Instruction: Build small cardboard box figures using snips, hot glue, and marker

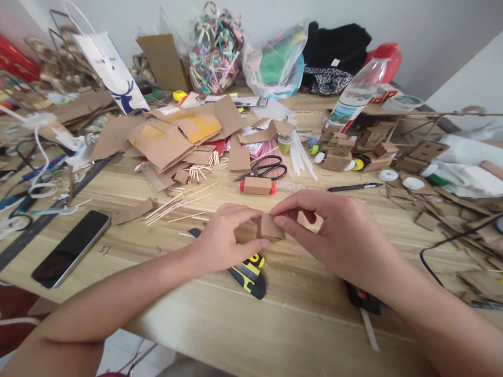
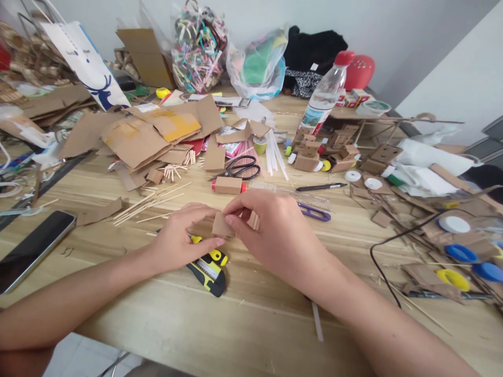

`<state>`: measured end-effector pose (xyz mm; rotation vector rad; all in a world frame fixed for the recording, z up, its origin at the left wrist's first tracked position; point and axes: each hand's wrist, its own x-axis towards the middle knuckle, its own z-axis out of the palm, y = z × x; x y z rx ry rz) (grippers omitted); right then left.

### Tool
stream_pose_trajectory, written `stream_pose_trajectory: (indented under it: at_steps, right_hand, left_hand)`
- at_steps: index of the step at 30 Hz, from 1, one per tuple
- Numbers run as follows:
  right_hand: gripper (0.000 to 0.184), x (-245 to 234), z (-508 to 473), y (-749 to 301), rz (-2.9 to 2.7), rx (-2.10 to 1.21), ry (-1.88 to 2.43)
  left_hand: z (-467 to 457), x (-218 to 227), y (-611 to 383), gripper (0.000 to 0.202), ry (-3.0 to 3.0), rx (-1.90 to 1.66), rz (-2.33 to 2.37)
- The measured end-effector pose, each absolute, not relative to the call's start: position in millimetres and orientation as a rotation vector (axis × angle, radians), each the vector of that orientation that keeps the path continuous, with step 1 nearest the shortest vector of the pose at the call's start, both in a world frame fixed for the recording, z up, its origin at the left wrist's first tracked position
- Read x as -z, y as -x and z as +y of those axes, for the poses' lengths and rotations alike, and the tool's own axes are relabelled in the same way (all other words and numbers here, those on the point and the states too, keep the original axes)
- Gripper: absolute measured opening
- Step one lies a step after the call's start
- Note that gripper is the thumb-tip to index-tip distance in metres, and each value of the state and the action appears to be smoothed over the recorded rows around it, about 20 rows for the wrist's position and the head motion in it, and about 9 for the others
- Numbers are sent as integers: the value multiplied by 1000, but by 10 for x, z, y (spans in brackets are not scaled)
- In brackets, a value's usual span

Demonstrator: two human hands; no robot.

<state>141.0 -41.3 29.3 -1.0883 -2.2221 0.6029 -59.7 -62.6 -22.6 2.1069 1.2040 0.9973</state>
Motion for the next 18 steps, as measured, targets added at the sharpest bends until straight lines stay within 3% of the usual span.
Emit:
stream_pose_trajectory:
  at_steps: [18]
  right_hand:
    - [17, -231, -369, -1482, -2424, -462, 780]
  left_hand:
    - [-622, 219, 616, 22, -2141, -954, 1315]
